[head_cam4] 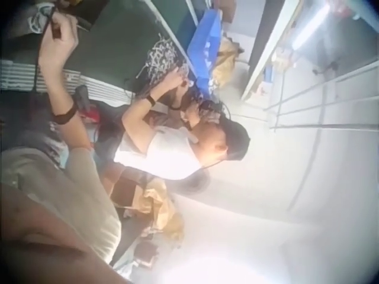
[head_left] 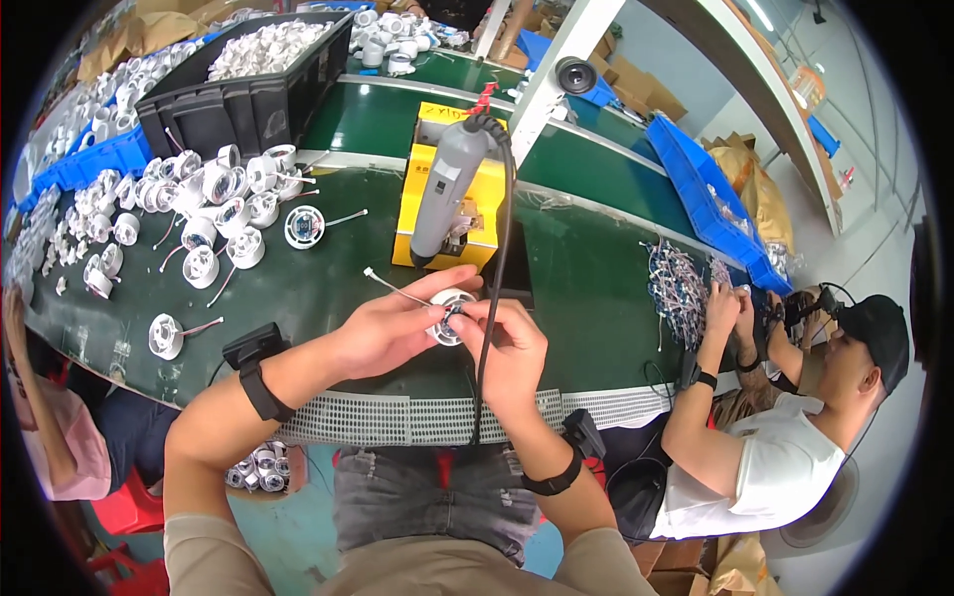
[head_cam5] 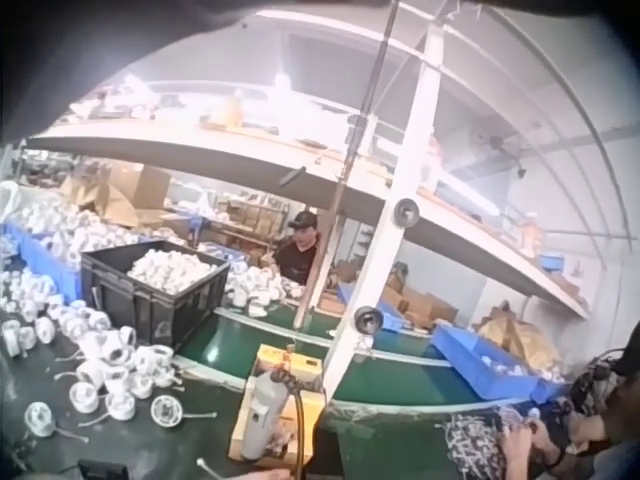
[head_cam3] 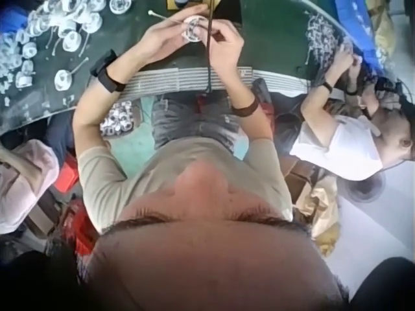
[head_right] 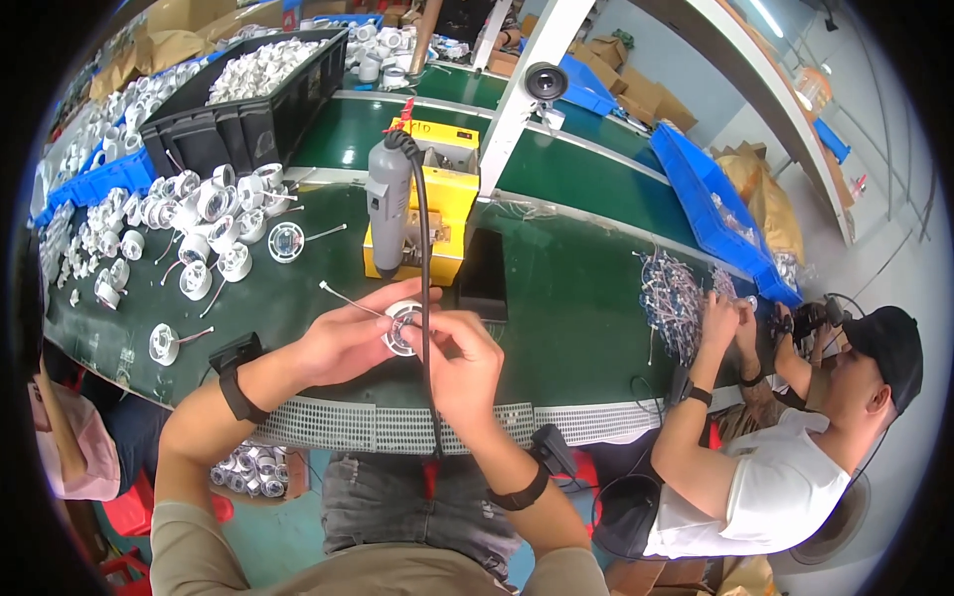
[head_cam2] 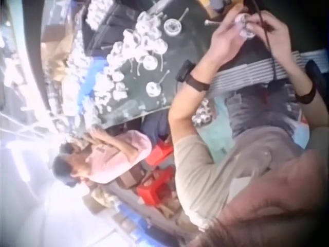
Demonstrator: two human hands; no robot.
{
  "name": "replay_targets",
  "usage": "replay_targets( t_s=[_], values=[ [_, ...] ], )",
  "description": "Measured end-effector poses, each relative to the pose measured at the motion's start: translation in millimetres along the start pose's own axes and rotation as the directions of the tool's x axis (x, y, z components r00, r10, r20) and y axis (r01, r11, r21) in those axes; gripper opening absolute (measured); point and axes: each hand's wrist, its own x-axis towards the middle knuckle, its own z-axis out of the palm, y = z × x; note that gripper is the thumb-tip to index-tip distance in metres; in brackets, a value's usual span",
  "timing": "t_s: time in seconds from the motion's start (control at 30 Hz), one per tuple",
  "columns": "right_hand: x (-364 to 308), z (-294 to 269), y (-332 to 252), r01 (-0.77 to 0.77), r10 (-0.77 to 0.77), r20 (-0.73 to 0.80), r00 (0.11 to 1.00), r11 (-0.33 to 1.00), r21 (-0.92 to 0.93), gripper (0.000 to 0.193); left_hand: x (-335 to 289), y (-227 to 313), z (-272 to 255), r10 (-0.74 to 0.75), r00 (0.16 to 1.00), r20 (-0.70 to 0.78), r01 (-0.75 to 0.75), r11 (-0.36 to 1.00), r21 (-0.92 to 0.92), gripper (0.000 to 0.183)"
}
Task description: The person picks up a camera housing and a circuit board, fits the board into the housing by hand, and then uses an electric screwdriver to drive a screw into the assembly. Finally, the person sets the completed unit aside on the green workbench.
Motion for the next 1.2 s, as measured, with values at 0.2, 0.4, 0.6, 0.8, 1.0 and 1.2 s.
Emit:
replay_targets(
  t_s=[0.2,0.4,0.6,0.8,1.0,1.2],
  values=[
    [12,7,-13,0.084,-0.083,-0.057,0.995,0.996,0.014,0.022,0,1,-1,0.011,0.997,0.074,-0.011,1.000,-0.013,0.058],
    [30,-14,3,0.058,-0.001,0.253,0.967,0.975,-0.217,0.023,3,11,-7,-0.143,0.984,-0.109,0.178,0.844,0.506,0.052],
    [78,29,-15,0.260,-0.261,0.023,0.965,0.946,-0.192,0.066,3,1,-19,-0.157,0.943,-0.293,0.263,0.892,0.368,0.032],
    [104,55,-14,0.428,-0.391,-0.218,0.894,0.889,0.164,0.044,6,0,-30,-0.190,0.912,-0.365,0.318,0.888,0.333,0.031],
    [140,55,-28,0.385,-0.308,-0.336,0.890,0.902,0.193,0.032,5,0,-28,-0.200,0.891,-0.408,0.345,0.882,0.321,0.032],
    [144,61,-19,0.398,-0.335,-0.316,0.888,0.903,0.160,0.026,4,3,-28,-0.202,0.887,-0.415,0.356,0.872,0.337,0.032]
  ],
)
